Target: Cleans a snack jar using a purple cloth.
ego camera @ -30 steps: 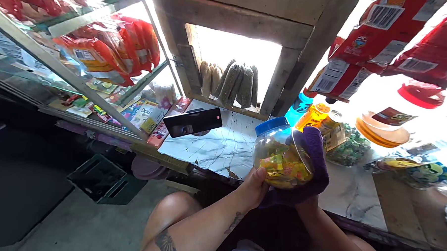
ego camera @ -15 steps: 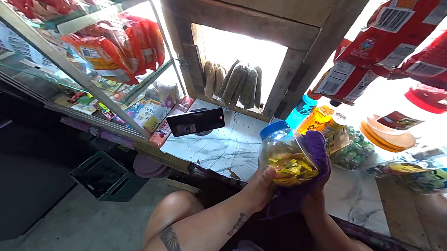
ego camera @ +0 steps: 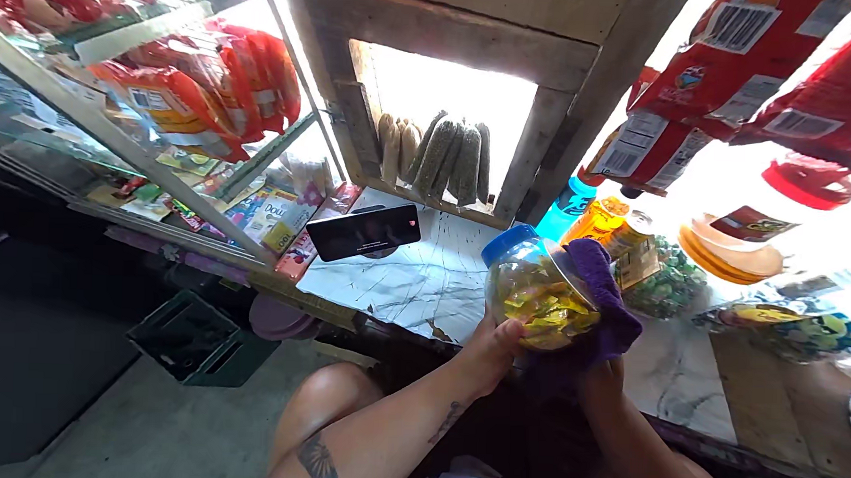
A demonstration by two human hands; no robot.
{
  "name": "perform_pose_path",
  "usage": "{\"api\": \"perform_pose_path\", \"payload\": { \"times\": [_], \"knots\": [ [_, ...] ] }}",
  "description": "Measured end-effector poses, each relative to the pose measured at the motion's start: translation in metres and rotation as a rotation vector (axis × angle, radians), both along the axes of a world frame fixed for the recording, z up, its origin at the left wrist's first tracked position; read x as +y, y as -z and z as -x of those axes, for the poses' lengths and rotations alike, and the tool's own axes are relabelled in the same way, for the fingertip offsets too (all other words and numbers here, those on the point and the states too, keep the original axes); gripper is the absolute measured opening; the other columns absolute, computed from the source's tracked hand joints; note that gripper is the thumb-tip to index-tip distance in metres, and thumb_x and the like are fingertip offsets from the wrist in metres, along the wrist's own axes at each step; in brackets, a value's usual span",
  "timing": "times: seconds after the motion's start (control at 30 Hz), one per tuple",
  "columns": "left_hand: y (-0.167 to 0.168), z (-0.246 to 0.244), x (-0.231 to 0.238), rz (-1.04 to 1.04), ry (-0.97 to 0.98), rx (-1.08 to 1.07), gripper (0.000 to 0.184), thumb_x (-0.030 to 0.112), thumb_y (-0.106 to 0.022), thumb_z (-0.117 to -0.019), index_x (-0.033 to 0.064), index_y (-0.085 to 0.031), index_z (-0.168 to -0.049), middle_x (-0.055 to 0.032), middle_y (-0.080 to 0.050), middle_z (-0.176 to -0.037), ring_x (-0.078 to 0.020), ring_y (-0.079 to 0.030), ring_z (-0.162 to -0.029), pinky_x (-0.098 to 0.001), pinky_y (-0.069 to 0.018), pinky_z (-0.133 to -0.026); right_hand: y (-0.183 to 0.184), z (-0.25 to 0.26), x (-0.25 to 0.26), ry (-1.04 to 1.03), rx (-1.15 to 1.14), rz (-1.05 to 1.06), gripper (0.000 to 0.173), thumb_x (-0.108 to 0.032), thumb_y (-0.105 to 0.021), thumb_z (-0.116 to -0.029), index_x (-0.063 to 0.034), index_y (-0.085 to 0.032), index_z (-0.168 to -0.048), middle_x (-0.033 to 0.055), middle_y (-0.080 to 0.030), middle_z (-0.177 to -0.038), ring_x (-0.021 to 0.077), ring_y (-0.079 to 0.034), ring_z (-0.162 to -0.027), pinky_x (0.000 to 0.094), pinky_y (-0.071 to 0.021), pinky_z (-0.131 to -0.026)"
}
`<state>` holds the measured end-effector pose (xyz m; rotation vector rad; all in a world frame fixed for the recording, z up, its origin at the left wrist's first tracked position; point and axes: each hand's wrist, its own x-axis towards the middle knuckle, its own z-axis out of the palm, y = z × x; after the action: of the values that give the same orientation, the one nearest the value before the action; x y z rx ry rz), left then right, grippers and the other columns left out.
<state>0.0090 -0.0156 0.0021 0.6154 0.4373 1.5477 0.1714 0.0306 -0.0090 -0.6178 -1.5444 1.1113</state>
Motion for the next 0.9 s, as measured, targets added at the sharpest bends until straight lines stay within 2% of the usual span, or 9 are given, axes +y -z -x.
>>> {"api": "perform_pose_path", "payload": {
  "times": [0.07, 0.17, 0.23, 0.3, 0.43, 0.6, 0.7, 0.83, 0.9],
  "knots": [
    [0.002, 0.003, 0.001, -0.049, 0.012, -0.048, 0.084, 0.061, -0.076, -0.0784, 0.0095, -0.039, -0.133, -0.0008, -0.069, -0.117, -0.0138, -0.069, -0.110, -0.0343, -0.0556, -0.098, 0.005, -0.003, 0.007, -0.026, -0.049, -0.074, 0.019, -0.035, -0.050, -0.1062, -0.0351, -0.067, -0.115, -0.0268, -0.070, -0.105, -0.0147, -0.061, -0.100, 0.0114, -0.0519, -0.088],
    [0.003, 0.008, 0.003, -0.084, 0.032, -0.129, 0.073, 0.060, -0.075, -0.0803, 0.0101, -0.051, -0.128, -0.0041, -0.071, -0.116, -0.0164, -0.069, -0.111, -0.0352, -0.0545, -0.100, 0.010, -0.008, 0.014, -0.010, -0.221, -0.221, 0.044, -0.027, -0.049, -0.1075, -0.0031, -0.045, -0.144, -0.0102, -0.065, -0.126, -0.0130, -0.056, -0.115, 0.0133, -0.0460, -0.102],
    [0.003, 0.010, 0.004, -0.076, 0.041, -0.160, 0.072, 0.061, -0.074, -0.0802, 0.0099, -0.055, -0.127, -0.0058, -0.071, -0.118, -0.0179, -0.068, -0.112, -0.0357, -0.0538, -0.101, 0.005, -0.006, 0.016, -0.020, -0.270, -0.267, 0.059, -0.026, -0.051, -0.1061, 0.0081, -0.032, -0.151, 0.0009, -0.060, -0.139, -0.0105, -0.051, -0.124, 0.0148, -0.0412, -0.109],
    [0.000, 0.012, 0.004, -0.053, 0.038, -0.157, 0.073, 0.065, -0.073, -0.0788, 0.0097, -0.058, -0.125, -0.0057, -0.072, -0.117, -0.0179, -0.068, -0.113, -0.0356, -0.0534, -0.102, -0.002, -0.002, 0.018, -0.053, -0.268, -0.298, 0.068, -0.028, -0.053, -0.1050, 0.0057, -0.024, -0.156, 0.0054, -0.048, -0.153, -0.0060, -0.043, -0.136, 0.0190, -0.0349, -0.117],
    [-0.003, 0.014, 0.003, -0.055, 0.045, -0.163, 0.071, 0.062, -0.075, -0.0792, 0.0097, -0.059, -0.124, -0.0051, -0.072, -0.116, -0.0171, -0.069, -0.111, -0.0350, -0.0540, -0.101, -0.005, 0.005, 0.019, -0.076, -0.218, -0.313, 0.078, -0.033, -0.062, -0.1006, -0.0121, -0.018, -0.161, -0.0047, -0.041, -0.158, -0.0044, -0.042, -0.139, 0.0219, -0.0362, -0.118],
    [-0.004, 0.007, -0.004, -0.031, -0.018, -0.045, 0.094, 0.063, -0.077, -0.0766, 0.0054, -0.033, -0.136, -0.0024, -0.068, -0.116, -0.0139, -0.069, -0.109, -0.0339, -0.0560, -0.098, -0.006, 0.011, 0.012, -0.043, -0.160, -0.257, 0.095, -0.035, -0.075, -0.0908, -0.0190, -0.014, -0.161, -0.0101, -0.040, -0.156, -0.0038, -0.044, -0.137, 0.0222, -0.0400, -0.116],
    [-0.006, 0.003, -0.008, 0.005, -0.049, 0.066, 0.109, 0.066, -0.079, -0.0731, 0.0011, -0.024, -0.141, -0.0009, -0.066, -0.118, -0.0099, -0.068, -0.108, -0.0321, -0.0567, -0.096, -0.006, 0.013, 0.011, 0.047, -0.142, -0.300, 0.096, -0.044, -0.078, -0.0872, -0.0178, -0.019, -0.159, -0.0101, -0.042, -0.154, -0.0047, -0.044, -0.136, 0.0202, -0.0403, -0.114],
    [-0.006, 0.000, -0.012, -0.050, -0.065, 0.220, 0.131, 0.063, -0.080, -0.0745, -0.0053, 0.002, -0.150, -0.0045, -0.059, -0.130, -0.0053, -0.064, -0.115, -0.0278, -0.0543, -0.101, -0.005, 0.011, 0.009, 0.037, -0.015, -0.217, 0.084, -0.048, -0.071, -0.0907, -0.0143, -0.027, -0.153, -0.0102, -0.047, -0.150, -0.0020, -0.047, -0.135, 0.0204, -0.0422, -0.112],
    [-0.006, -0.001, -0.013, -0.066, -0.067, 0.256, 0.134, 0.060, -0.081, -0.0745, -0.0062, 0.007, -0.149, -0.0045, -0.058, -0.131, -0.0030, -0.064, -0.115, -0.0260, -0.0535, -0.102, -0.027, 0.015, 0.002, 0.014, 0.080, -0.090, 0.065, -0.044, -0.070, -0.0927, -0.0153, -0.043, -0.145, -0.0138, -0.056, -0.140, -0.0035, -0.050, -0.130, 0.0197, -0.0431, -0.110]
  ]
}}
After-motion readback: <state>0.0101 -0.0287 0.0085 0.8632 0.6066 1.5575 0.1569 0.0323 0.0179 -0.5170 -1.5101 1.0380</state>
